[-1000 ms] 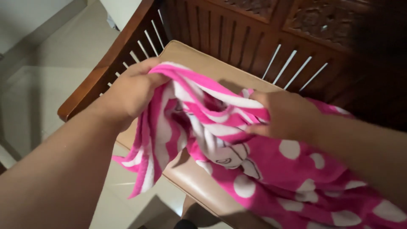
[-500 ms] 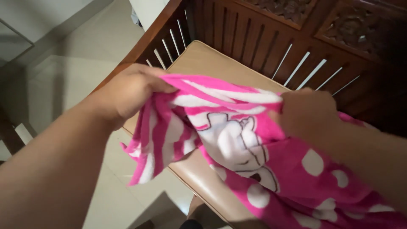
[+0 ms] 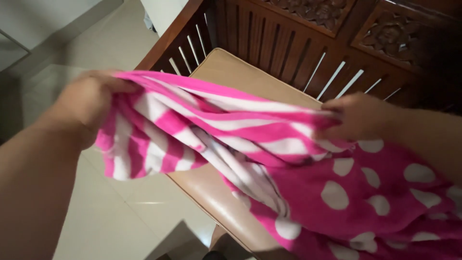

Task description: The person folds a pink polka-dotted blanket on a wooden chair, then places a pink pillow on the chair and adjusts it. The person also briefly handles a cardboard box.

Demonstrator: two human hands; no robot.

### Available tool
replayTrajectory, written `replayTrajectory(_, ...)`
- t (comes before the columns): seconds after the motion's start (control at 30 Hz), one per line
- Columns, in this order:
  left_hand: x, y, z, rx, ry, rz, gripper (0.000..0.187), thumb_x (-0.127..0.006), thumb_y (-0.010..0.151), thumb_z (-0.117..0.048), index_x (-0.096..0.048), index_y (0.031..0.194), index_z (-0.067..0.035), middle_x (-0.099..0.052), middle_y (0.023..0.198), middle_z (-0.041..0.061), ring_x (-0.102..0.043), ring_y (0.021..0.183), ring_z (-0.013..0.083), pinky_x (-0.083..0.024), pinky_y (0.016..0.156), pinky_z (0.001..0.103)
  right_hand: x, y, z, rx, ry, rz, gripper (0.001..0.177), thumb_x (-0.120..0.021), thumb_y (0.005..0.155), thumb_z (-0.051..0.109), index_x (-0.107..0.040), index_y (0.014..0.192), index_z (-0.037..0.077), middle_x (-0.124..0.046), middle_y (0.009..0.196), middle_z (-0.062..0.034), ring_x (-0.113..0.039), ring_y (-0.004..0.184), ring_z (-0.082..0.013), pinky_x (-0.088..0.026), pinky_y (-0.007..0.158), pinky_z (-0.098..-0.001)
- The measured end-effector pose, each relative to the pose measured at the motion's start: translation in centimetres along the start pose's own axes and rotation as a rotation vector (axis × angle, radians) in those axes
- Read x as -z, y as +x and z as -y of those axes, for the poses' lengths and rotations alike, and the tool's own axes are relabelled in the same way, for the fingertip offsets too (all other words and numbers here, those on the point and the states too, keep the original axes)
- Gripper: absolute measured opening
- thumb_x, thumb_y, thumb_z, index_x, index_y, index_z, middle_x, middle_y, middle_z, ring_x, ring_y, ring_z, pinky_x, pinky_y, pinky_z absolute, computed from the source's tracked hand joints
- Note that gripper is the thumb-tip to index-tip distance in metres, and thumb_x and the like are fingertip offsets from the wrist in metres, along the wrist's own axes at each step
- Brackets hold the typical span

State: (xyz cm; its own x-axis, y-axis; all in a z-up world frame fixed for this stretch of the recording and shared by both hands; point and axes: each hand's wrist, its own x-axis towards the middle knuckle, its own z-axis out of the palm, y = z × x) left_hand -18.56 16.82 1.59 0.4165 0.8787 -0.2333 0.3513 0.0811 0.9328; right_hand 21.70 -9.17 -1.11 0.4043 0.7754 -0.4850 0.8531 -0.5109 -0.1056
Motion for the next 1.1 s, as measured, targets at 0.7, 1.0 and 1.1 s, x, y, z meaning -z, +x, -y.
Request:
replayTrajectory(0.7, -4.5, 1.6, 6.4, 0.195, 0.685, -0.311, 0.037, -0.064, 0.097, -0.014, -0.076, 0.131, -0.013, -0.075, 0.123, 0.020, -0.071, 0.113, 0.0366, -0.052, 0.103, 0.046, -4.8, 5.0, -4.8, -0.151, 0.276, 0.001, 0.057, -0.093, 0.074, 0.023, -0.074, 0.125, 0.005, -0.080, 0.113, -0.0168, -0.077, 0.102, -0.0302, -0.064, 0.089, -0.0440)
replayTrajectory(1.0, -2.9, -0.8, 5.9, 0.545, 0.649, -0.482, 0.034, -0.066, 0.101, -0.022, -0.077, 0.132, -0.029, -0.070, 0.128, 0.013, -0.072, 0.111, 0.0352, -0.059, 0.094, 0.048, -7.7, 6.2, -12.8, -0.590, 1.116, 0.073, 0.040, -0.060, 0.103, 0.023, -0.067, 0.139, 0.006, -0.074, 0.129, -0.0196, -0.073, 0.112, -0.0386, -0.061, 0.092, -0.0639)
replayTrajectory(1.1, -2.9, -1.3, 6.3, 0.586, 0.620, -0.494, 0.033, -0.065, 0.103, -0.023, -0.076, 0.134, -0.026, -0.058, 0.138, 0.012, -0.073, 0.104, 0.0334, -0.060, 0.088, 0.045, -7.7, 4.9, -10.8, -0.583, 1.544, 0.165, 0.037, -0.053, 0.104, 0.026, -0.064, 0.135, 0.011, -0.076, 0.127, -0.0098, -0.073, 0.112, -0.0229, -0.061, 0.101, -0.0461)
